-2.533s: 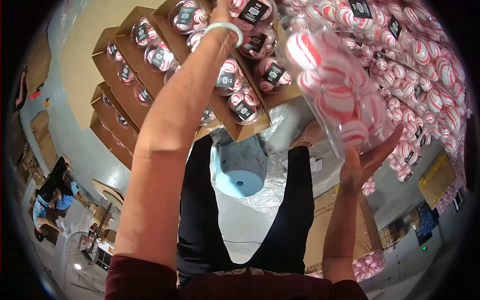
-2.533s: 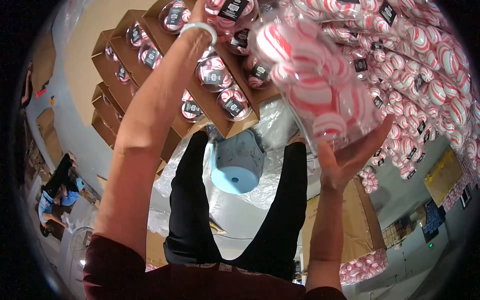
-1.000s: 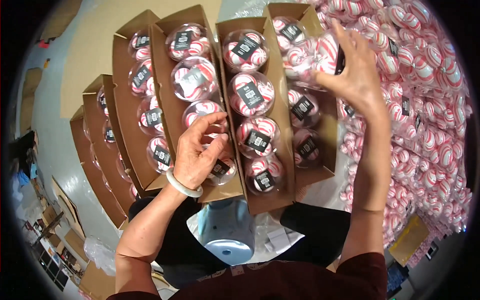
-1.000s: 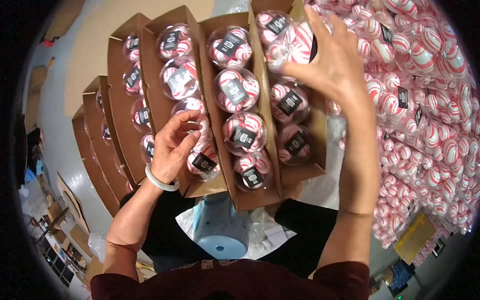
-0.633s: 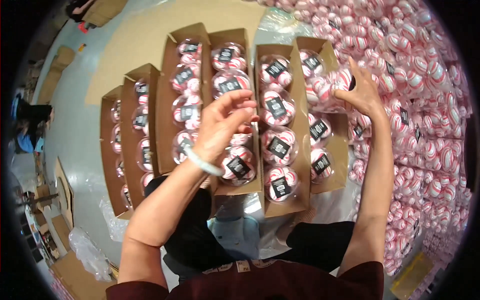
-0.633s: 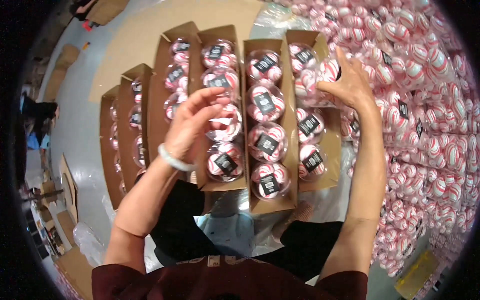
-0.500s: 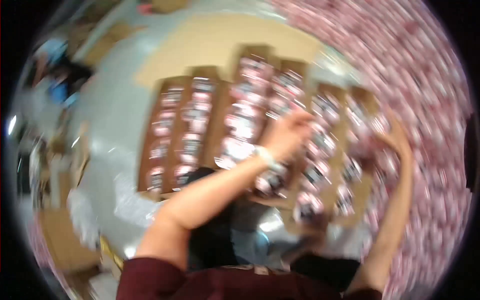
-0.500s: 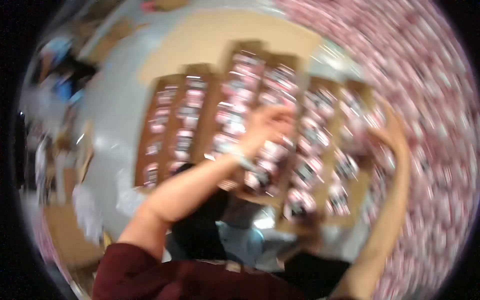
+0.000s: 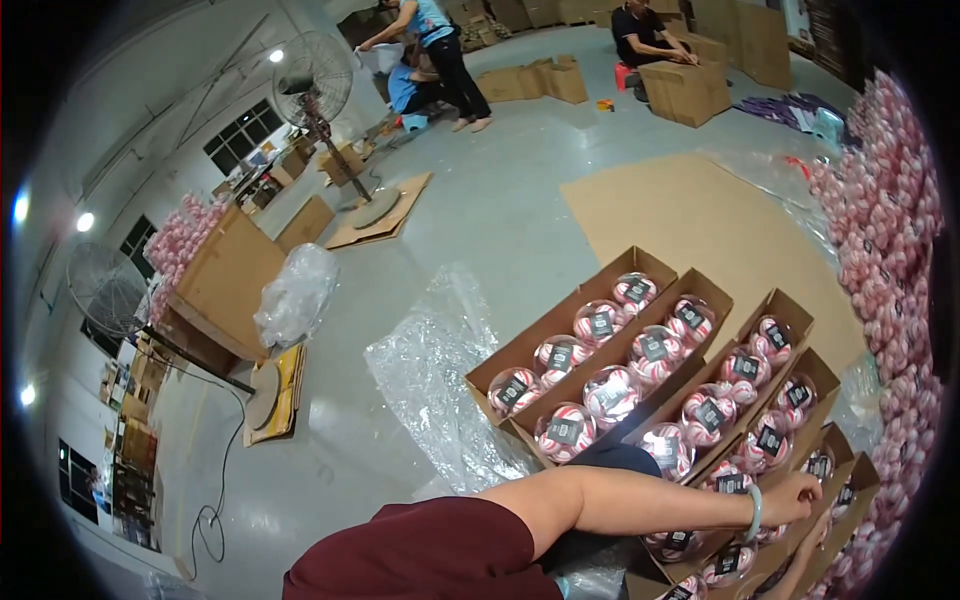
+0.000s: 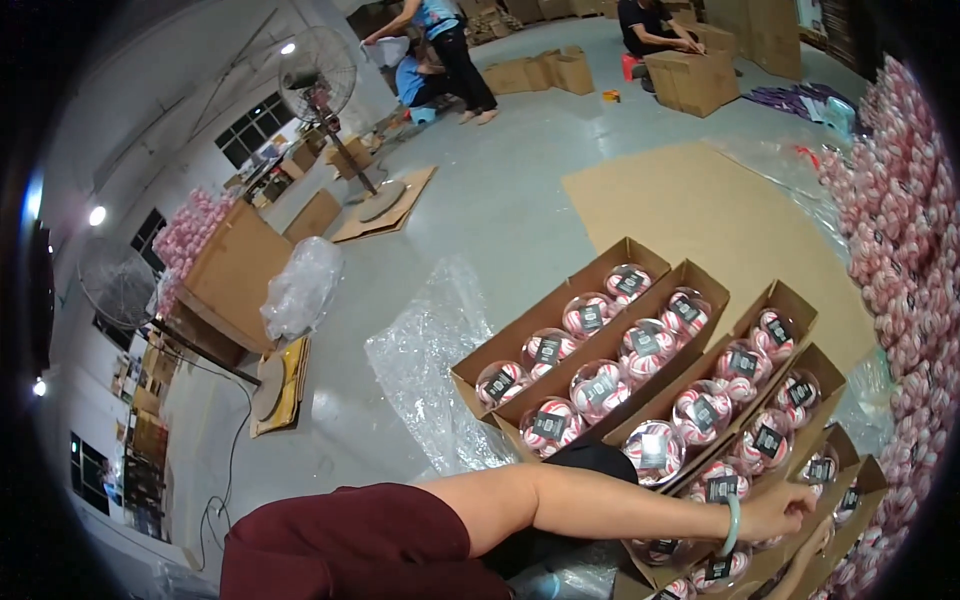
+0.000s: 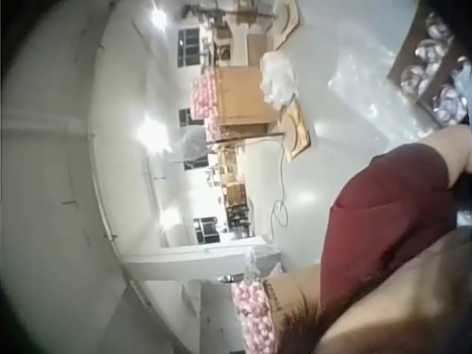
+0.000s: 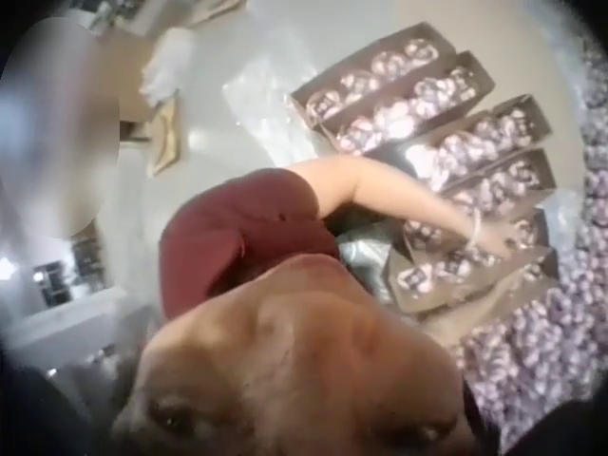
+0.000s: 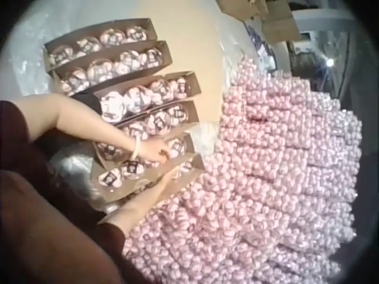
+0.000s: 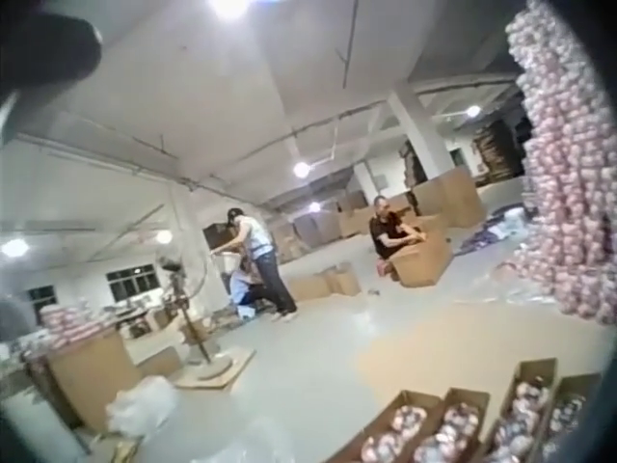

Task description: Pack individual items into partitioned cardboard boxes with protective foam inserts.

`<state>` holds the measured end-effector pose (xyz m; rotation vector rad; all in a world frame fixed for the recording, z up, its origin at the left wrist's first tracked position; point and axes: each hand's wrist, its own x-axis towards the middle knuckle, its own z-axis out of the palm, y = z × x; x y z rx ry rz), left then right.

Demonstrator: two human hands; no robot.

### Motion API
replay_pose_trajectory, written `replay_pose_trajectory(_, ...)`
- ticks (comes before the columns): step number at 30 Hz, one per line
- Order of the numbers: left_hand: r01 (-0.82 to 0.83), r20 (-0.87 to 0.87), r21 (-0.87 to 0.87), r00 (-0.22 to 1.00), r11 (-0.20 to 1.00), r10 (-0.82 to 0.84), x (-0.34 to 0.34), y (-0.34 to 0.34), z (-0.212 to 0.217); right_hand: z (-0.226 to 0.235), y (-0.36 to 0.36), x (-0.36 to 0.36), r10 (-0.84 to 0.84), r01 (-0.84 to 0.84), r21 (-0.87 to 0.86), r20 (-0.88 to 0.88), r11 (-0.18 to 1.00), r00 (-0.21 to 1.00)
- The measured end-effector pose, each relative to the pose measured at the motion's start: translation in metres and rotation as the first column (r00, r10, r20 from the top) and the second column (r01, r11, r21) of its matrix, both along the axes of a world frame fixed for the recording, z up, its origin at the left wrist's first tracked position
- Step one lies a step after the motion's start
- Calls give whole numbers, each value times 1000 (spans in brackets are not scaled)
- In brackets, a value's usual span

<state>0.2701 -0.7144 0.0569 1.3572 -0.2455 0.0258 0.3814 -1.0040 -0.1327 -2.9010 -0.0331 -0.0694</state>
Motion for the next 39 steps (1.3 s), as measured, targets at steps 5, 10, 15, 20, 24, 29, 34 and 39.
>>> replay_pose_trajectory(5, -63, 41, 72, 997, 995, 60, 7, -7, -30, -86, -6, 21, 38, -28, 224, -40, 974, 999)
replay_pose_trajectory(10, 40, 13, 186, 999, 982, -43, 10, -3, -12, -124, -36, 31, 0, 29, 402, -71, 915, 997)
replay_pose_trajectory(15, 152, 46, 241, 985, 958, -168, 20, -14, 22, -135, -133, 16, -105, 99, 548, -21, 831, 994)
replay_pose_trajectory(20, -94, 212, 315, 977, 945, 26, 59, -29, -18, -87, -11, -66, -44, 87, 684, -80, 724, 996)
replay_pose_trajectory(24, -157, 341, 383, 940, 910, 19, 48, -13, -12, 18, 27, -157, -40, 95, 175, -296, 980, 954)
replay_pose_trajectory(29, 106, 216, 732, 901, 673, -376, -1, 19, -21, 89, 43, -225, 136, -18, 399, -269, 917, 953)
replay_pose_trajectory(34, -187, 393, 898, 750, 399, -533, -75, 54, -122, 127, 30, -250, -13, -104, 515, 219, 851, 976)
replay_pose_trajectory(39, -120, 131, 991, 850, 55, -510, -98, 117, -64, 253, 88, -404, -410, 27, 483, 711, 875, 571)
